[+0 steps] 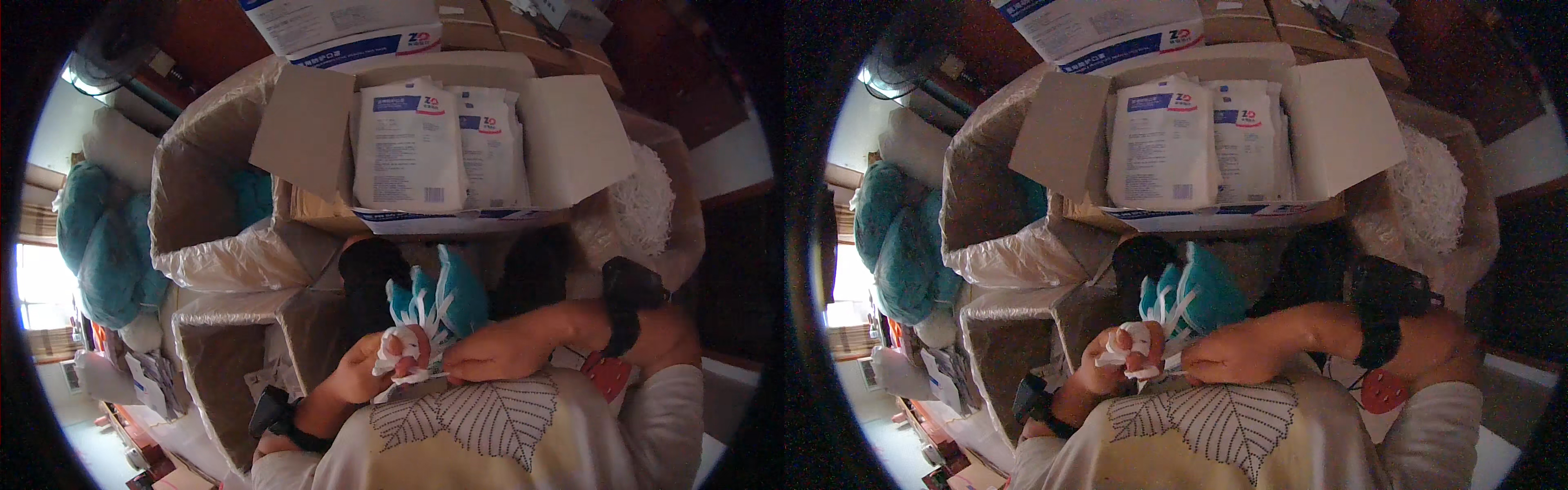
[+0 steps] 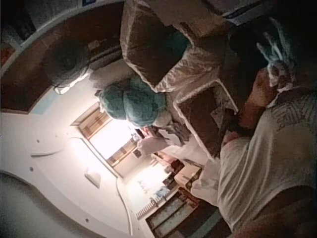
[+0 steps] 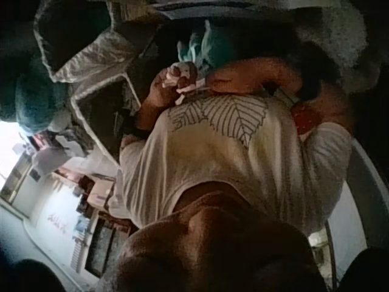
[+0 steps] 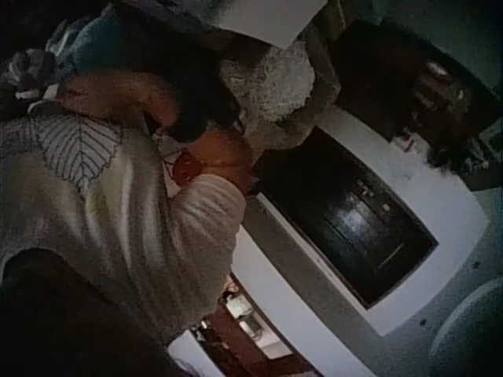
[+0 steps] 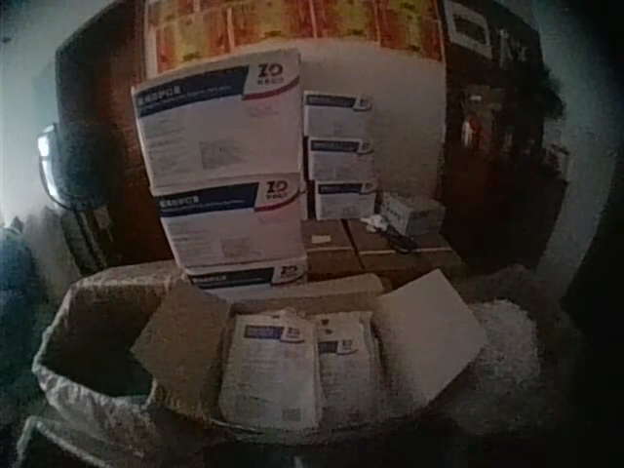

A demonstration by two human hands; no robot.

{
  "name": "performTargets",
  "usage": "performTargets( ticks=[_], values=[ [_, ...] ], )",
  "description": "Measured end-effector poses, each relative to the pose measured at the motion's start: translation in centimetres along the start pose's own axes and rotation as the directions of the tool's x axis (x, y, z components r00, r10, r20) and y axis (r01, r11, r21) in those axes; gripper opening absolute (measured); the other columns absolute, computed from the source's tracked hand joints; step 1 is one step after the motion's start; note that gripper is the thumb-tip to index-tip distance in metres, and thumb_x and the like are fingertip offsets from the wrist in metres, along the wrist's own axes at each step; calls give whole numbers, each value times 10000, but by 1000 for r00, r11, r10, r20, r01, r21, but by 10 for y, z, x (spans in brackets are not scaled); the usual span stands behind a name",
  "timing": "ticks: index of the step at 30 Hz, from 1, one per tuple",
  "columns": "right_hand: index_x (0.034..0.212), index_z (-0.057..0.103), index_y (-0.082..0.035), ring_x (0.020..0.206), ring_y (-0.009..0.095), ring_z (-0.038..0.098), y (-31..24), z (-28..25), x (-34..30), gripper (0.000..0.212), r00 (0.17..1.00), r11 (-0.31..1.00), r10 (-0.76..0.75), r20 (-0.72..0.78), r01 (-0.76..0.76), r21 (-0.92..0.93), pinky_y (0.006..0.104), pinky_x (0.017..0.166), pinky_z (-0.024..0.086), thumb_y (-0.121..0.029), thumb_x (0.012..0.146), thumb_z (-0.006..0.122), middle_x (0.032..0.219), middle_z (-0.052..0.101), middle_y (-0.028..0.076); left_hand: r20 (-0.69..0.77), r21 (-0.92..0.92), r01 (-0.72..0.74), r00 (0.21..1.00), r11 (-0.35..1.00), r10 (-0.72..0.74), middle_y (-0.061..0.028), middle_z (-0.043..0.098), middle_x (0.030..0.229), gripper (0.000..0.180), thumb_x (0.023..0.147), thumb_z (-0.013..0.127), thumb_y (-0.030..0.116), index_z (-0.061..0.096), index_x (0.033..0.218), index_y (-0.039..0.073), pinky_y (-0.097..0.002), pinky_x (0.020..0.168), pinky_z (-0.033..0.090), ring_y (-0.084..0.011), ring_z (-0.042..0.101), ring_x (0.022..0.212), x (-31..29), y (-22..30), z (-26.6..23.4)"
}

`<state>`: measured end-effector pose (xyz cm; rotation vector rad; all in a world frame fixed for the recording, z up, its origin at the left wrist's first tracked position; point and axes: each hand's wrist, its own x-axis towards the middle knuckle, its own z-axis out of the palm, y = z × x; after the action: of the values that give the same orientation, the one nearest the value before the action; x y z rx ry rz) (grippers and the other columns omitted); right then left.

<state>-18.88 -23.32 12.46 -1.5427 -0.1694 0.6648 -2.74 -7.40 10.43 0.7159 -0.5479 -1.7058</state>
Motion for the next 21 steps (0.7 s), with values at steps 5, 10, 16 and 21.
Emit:
performTargets(
  ticks=[5, 10, 16, 21],
  values=[
    [987, 478, 3, 893, 267, 524, -2, 4, -19, 307, 991, 995, 93, 95, -96, 35, 351, 801, 398, -259, 934, 325, 925, 540, 175, 94, 36, 126, 987, 991, -129, -18, 480, 836, 310, 912, 398, 306, 522, 849, 29, -218, 647, 342, -97, 428, 727, -2, 6, 15],
    [950, 511, -24, 727, 184, 530, 41, 0, -71, 230, 956, 936, 267, -120, -228, 267, 306, 668, 432, -213, 896, 390, 811, 554, 105, -365, -207, -161, 928, 965, 76, -61, 510, 839, 203, 899, 431, 226, 525, 814, 67, -226, 562, 372, -113, 449, 626, -26, 0, -30],
    [921, 537, -39, 738, 126, 534, 138, -1, -60, 210, 754, 620, 493, -434, 46, 783, 242, 647, 445, -219, 875, 440, 824, 555, 53, -611, -301, -466, 764, 832, 207, -55, 521, 825, 196, 902, 431, 238, 500, 797, 88, -203, 458, 329, -37, 308, 416, -9, 13, -34],
    [975, 555, -24, 868, 202, 559, 225, -13, 17, 268, 572, 672, 564, -595, 100, 733, 285, 764, 444, -258, 885, 459, 930, 585, 106, -560, -416, -556, 780, 719, 280, -48, 535, 838, 167, 919, 394, 205, 503, 879, 85, -200, 507, 350, -45, 291, 418, 3, 21, -33]
  ],
)
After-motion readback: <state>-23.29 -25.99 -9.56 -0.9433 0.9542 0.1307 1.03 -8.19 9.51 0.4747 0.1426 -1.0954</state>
